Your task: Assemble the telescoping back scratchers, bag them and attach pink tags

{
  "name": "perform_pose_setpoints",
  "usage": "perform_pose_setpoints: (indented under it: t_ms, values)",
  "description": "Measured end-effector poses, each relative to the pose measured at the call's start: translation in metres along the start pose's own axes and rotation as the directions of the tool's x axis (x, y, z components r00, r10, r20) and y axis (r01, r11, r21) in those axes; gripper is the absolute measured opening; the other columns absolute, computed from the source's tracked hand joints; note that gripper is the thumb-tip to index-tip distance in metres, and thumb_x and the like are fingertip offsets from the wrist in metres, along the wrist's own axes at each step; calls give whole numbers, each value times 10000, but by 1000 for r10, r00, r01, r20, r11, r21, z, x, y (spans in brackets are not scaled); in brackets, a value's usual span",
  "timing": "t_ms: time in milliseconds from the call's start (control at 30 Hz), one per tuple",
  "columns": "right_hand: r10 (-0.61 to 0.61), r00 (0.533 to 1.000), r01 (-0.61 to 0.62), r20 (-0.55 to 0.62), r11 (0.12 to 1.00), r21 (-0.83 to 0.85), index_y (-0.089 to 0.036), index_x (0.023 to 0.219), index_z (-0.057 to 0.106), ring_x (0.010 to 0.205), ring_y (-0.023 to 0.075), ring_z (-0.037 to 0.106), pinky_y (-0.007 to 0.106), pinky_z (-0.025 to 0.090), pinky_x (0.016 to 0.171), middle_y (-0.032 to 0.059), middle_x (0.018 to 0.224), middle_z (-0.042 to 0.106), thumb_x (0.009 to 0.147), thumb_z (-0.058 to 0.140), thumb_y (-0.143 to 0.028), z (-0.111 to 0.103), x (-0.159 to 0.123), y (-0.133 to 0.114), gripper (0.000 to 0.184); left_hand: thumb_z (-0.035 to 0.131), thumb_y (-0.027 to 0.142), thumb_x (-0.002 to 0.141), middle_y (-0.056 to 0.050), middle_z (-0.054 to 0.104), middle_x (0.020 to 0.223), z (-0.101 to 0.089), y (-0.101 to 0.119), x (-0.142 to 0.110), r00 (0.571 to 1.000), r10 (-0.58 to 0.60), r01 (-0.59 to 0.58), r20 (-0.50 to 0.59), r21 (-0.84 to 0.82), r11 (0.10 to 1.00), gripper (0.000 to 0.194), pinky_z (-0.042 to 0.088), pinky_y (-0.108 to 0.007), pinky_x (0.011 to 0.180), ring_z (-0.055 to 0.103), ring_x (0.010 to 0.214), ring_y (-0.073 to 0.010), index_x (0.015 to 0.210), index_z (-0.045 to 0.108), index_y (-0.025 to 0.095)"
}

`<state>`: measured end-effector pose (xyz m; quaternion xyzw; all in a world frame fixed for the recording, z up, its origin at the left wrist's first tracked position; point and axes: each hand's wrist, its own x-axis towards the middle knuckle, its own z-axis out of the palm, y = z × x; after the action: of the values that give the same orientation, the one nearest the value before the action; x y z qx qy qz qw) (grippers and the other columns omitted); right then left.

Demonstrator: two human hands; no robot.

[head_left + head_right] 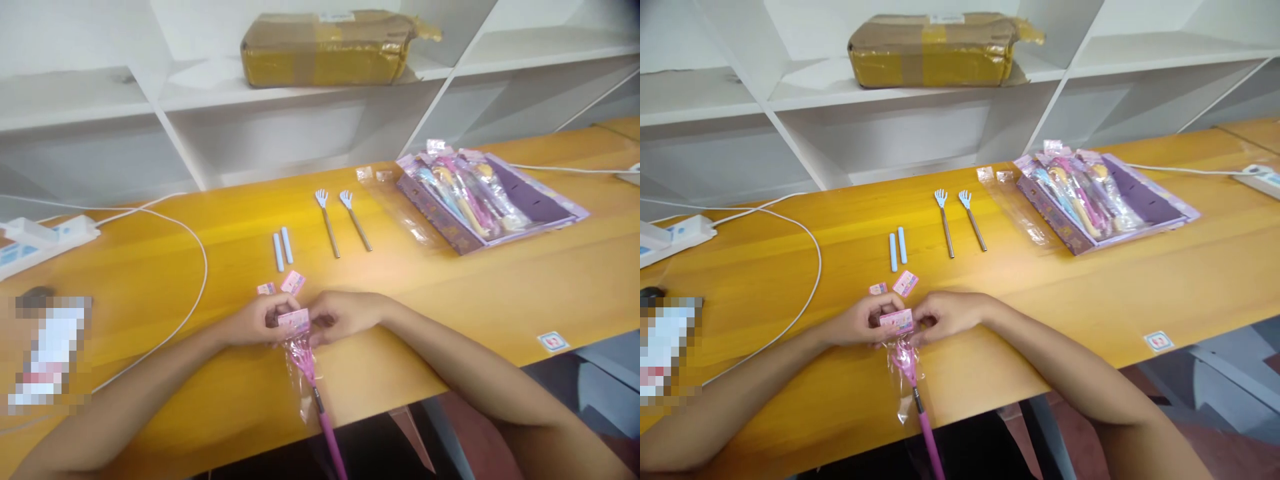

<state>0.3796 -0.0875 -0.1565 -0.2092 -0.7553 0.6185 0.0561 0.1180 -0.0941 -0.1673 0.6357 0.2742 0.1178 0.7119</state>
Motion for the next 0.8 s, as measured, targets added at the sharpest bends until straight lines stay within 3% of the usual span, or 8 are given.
perform_pose_setpoints:
  t_ms: [100,333,467,533,633,700,733,800]
  values:
    - [81,997,-81,7,996,45,-154,1015,767,618,72,418,202,318,570,-61,706,551,931,789,-470,21,-11,-14,327,768,409,934,21,616,829,0,1,0,999,36,-36,-14,22,999,320,424,-190,585,552,658,-88,1068,598,173]
    - [290,948,-224,-132,902,370,-171,983,728,692,101,516,198,389,611,-35,802,620,762,910,-618,142,-45,-25,531,609,808,894,-48,676,839,-3,-8,-2,977,198,-195,79,-51,980,687,445,-239,625,586,694,-146,1068,659,145]
    - [306,880,-156,-364,909,386,-168,843,719,786,177,641,293,516,782,30,818,685,875,777,-697,134,-72,-32,533,314,878,954,-83,717,757,-5,-21,3,966,227,-195,120,-236,952,812,473,-252,552,600,567,-154,1079,648,148]
    - [266,740,-159,-618,962,224,-184,782,722,966,259,691,392,519,979,77,861,724,943,690,-700,93,-99,-37,542,309,882,949,-83,724,752,-6,-26,7,966,235,-199,109,-267,943,810,476,-240,538,604,553,-147,1060,646,154]
    - [160,288,-393,-944,919,35,-216,855,728,1084,333,676,472,487,1052,106,821,745,948,619,-735,7,-159,-37,539,312,853,969,-85,725,727,-6,-30,10,963,251,-216,103,-270,938,782,474,-225,524,611,543,-142,1027,652,152]
    - [35,40,-639,-999,770,2,-221,890,694,949,322,694,466,536,938,95,740,712,994,494,-698,-55,-201,-34,527,324,824,987,-92,730,727,-5,-30,11,961,259,-228,102,-244,943,754,477,-222,524,621,550,-143,1015,660,149]
    - [-35,-49,-744,-998,668,13,-224,896,674,857,306,694,448,555,847,87,735,698,1004,437,-662,-84,-217,-33,510,334,812,994,-95,732,733,-4,-29,10,960,261,-234,100,-225,946,741,481,-222,529,627,560,-144,1015,664,148]
    - [-79,-97,-806,-992,591,32,-203,939,663,799,295,679,446,548,778,102,786,693,1025,394,-559,-135,-239,-28,455,346,797,1002,-98,733,743,-3,-27,8,961,262,-241,92,-191,952,729,489,-222,543,636,581,-145,1017,671,146]
